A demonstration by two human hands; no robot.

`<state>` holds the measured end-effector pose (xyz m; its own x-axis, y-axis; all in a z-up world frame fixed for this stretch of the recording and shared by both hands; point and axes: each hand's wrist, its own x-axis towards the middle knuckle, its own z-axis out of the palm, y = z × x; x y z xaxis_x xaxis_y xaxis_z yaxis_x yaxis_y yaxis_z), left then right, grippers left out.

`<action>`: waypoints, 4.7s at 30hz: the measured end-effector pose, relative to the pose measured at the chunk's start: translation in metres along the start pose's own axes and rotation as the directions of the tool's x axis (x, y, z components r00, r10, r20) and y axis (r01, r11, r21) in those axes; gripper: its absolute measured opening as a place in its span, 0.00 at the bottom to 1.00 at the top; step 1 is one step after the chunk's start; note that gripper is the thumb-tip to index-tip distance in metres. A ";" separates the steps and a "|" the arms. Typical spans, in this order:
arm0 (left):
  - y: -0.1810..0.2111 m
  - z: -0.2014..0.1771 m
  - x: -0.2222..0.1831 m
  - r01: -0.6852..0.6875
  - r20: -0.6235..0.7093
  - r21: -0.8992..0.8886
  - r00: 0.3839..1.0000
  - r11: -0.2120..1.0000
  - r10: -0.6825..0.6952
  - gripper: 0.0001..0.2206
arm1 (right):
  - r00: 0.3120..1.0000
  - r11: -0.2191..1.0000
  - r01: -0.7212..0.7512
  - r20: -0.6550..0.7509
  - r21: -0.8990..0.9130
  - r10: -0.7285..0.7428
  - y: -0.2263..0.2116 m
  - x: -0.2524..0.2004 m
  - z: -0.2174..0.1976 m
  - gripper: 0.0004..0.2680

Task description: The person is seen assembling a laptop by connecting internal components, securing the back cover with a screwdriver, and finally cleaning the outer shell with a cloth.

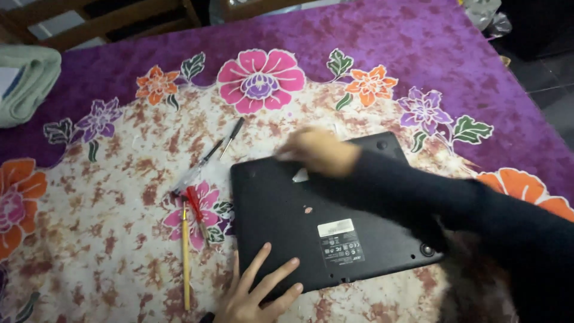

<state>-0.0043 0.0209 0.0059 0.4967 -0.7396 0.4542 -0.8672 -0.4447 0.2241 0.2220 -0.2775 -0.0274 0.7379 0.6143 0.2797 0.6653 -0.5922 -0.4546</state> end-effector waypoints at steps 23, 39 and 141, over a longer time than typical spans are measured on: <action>-0.036 -0.018 0.019 0.082 0.048 -0.165 0.996 0.983 -0.075 0.15 | 0.974 0.991 0.096 0.195 0.098 -0.114 -0.144 -0.181 -0.065 0.23; -0.085 0.001 0.065 -0.055 0.339 -0.018 0.939 0.998 0.057 0.22 | 0.839 0.824 0.542 0.157 -0.166 -0.521 -0.212 -0.168 0.004 0.09; -0.090 0.009 0.058 0.023 0.224 0.002 0.974 1.000 -0.023 0.54 | 0.987 0.984 0.155 -0.050 0.089 -0.150 -0.080 -0.142 -0.074 0.08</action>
<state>0.1024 0.0135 0.0045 0.5120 -0.8236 0.2438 -0.8553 -0.4628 0.2331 0.0725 -0.3556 0.0323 0.6341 0.6694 0.3872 0.7585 -0.4411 -0.4796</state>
